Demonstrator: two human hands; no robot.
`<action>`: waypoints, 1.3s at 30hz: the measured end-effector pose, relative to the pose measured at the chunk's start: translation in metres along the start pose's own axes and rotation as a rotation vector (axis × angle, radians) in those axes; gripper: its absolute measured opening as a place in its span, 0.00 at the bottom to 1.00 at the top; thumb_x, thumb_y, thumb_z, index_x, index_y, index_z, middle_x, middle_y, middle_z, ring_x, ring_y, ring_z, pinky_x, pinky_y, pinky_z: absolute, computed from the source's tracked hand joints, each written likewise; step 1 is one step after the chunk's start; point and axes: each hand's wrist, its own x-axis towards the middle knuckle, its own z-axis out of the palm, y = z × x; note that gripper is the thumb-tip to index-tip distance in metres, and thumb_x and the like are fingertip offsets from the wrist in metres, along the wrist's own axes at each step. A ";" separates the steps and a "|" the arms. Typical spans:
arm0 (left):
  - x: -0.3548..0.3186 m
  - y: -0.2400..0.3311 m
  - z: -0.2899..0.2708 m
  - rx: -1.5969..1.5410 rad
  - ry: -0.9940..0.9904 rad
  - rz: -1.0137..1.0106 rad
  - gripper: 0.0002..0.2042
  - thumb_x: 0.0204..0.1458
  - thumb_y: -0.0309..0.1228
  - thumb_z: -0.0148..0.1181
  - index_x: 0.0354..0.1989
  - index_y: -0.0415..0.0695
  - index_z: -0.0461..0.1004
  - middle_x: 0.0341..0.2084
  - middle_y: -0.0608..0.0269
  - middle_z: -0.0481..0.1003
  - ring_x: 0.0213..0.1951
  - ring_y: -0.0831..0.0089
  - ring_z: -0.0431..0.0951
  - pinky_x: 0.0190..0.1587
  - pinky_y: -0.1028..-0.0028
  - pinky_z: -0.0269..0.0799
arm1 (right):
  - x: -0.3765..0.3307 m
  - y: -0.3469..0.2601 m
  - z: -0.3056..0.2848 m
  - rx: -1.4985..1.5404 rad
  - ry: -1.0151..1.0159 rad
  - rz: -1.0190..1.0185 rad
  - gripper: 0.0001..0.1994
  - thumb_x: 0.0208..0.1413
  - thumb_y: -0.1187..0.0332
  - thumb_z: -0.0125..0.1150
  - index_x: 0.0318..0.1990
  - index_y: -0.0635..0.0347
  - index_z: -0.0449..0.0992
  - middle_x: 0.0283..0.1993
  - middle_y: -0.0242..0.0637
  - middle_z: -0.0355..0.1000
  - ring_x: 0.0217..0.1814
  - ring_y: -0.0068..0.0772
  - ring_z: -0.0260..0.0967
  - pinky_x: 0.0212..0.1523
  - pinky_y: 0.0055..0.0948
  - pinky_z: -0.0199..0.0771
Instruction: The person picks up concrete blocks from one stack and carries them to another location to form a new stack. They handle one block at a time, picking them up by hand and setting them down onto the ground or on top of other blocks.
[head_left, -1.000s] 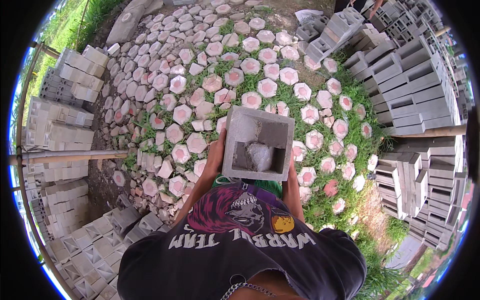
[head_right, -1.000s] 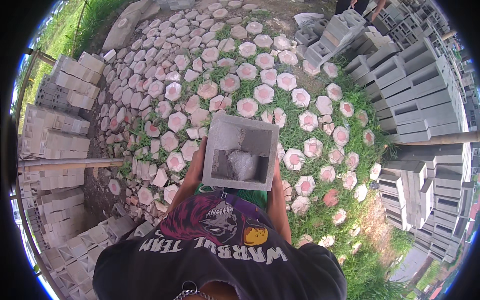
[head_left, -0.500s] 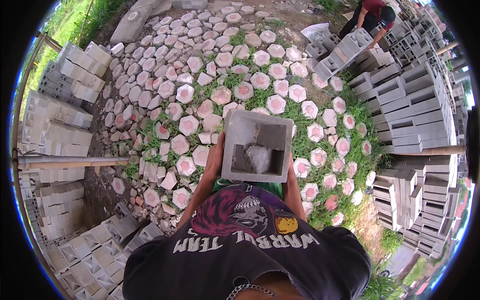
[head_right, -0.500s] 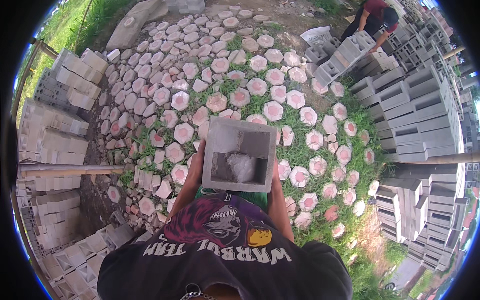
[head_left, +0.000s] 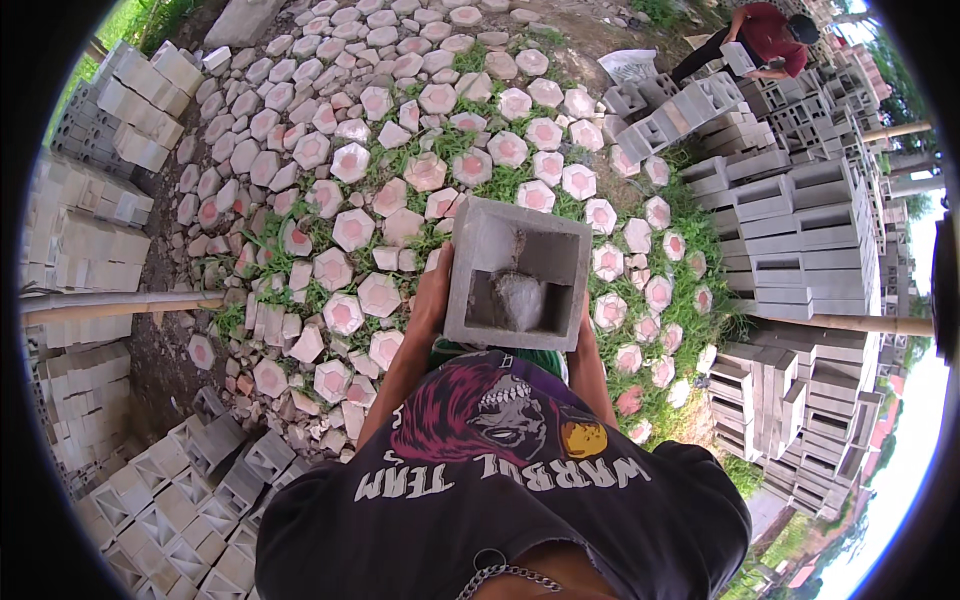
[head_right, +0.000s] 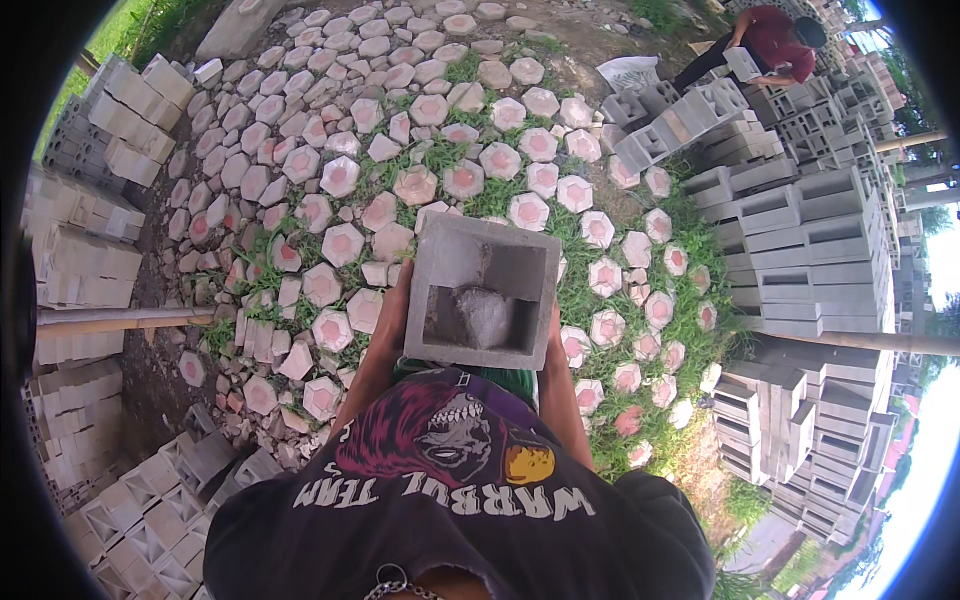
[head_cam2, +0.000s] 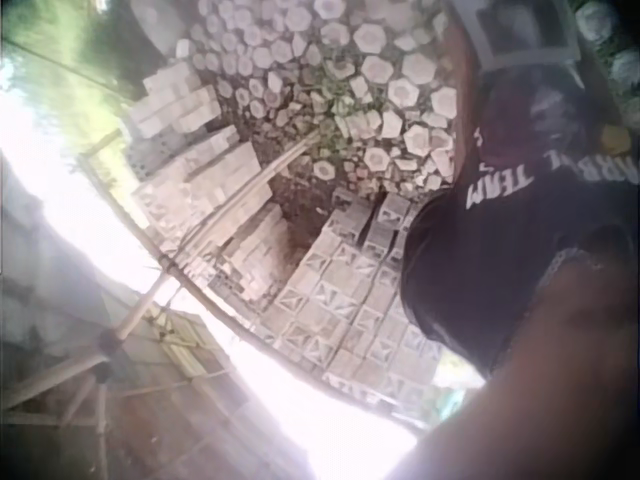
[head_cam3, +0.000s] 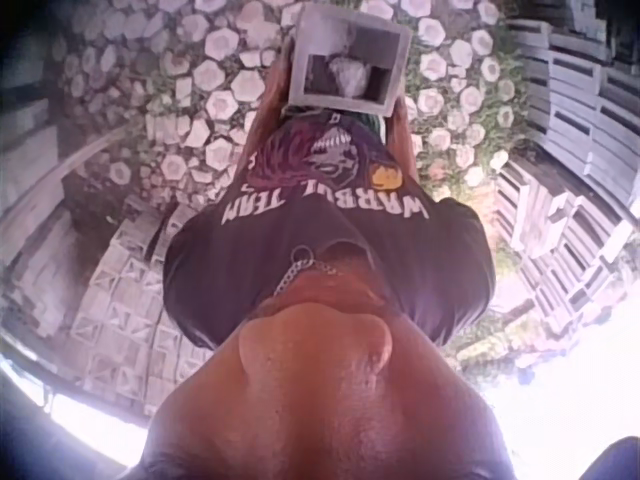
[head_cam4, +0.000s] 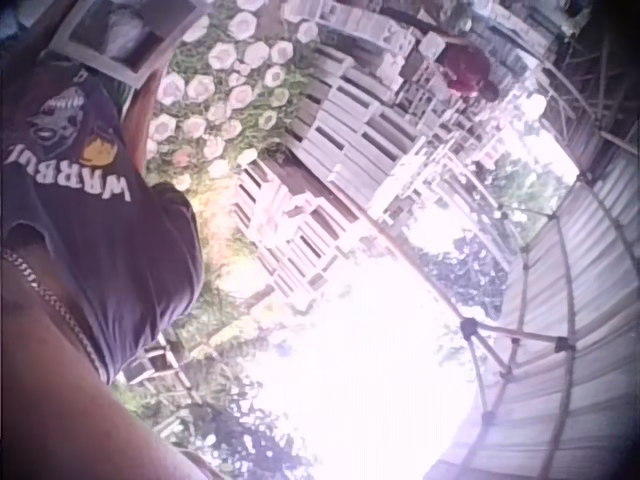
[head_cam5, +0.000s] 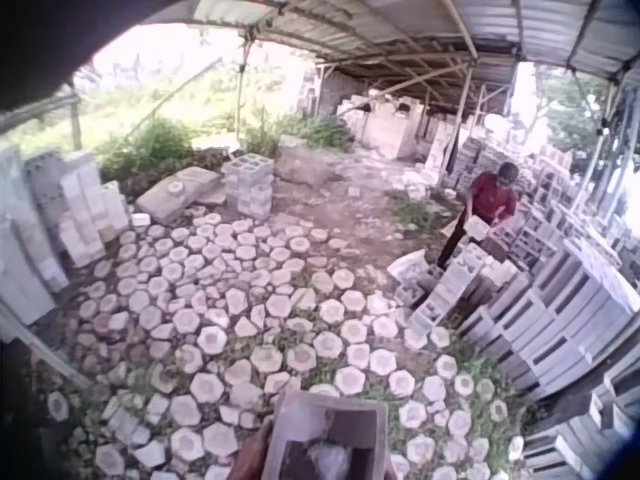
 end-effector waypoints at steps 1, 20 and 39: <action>0.000 0.000 -0.001 0.011 0.012 0.003 0.44 0.53 0.67 0.35 0.32 0.27 0.76 0.26 0.47 0.76 0.30 0.65 0.72 0.36 0.65 0.65 | 0.004 0.000 0.001 -0.013 -0.048 -0.026 0.20 0.65 0.58 0.41 0.55 0.62 0.68 0.48 0.37 0.70 0.46 0.28 0.68 0.47 0.29 0.72; 0.114 0.106 0.076 -0.032 0.035 0.170 0.39 0.58 0.63 0.31 0.45 0.35 0.75 0.32 0.55 0.77 0.33 0.70 0.74 0.38 0.69 0.68 | 0.140 -0.121 0.044 0.216 0.081 0.099 0.17 0.64 0.62 0.45 0.53 0.62 0.70 0.45 0.34 0.72 0.43 0.26 0.69 0.45 0.29 0.73; 0.317 0.282 0.175 0.153 -0.196 0.162 0.38 0.59 0.61 0.30 0.44 0.35 0.76 0.30 0.55 0.77 0.33 0.68 0.74 0.39 0.68 0.67 | 0.327 -0.233 0.028 0.144 0.204 -0.031 0.29 0.66 0.47 0.34 0.65 0.61 0.58 0.60 0.37 0.64 0.57 0.31 0.62 0.60 0.30 0.62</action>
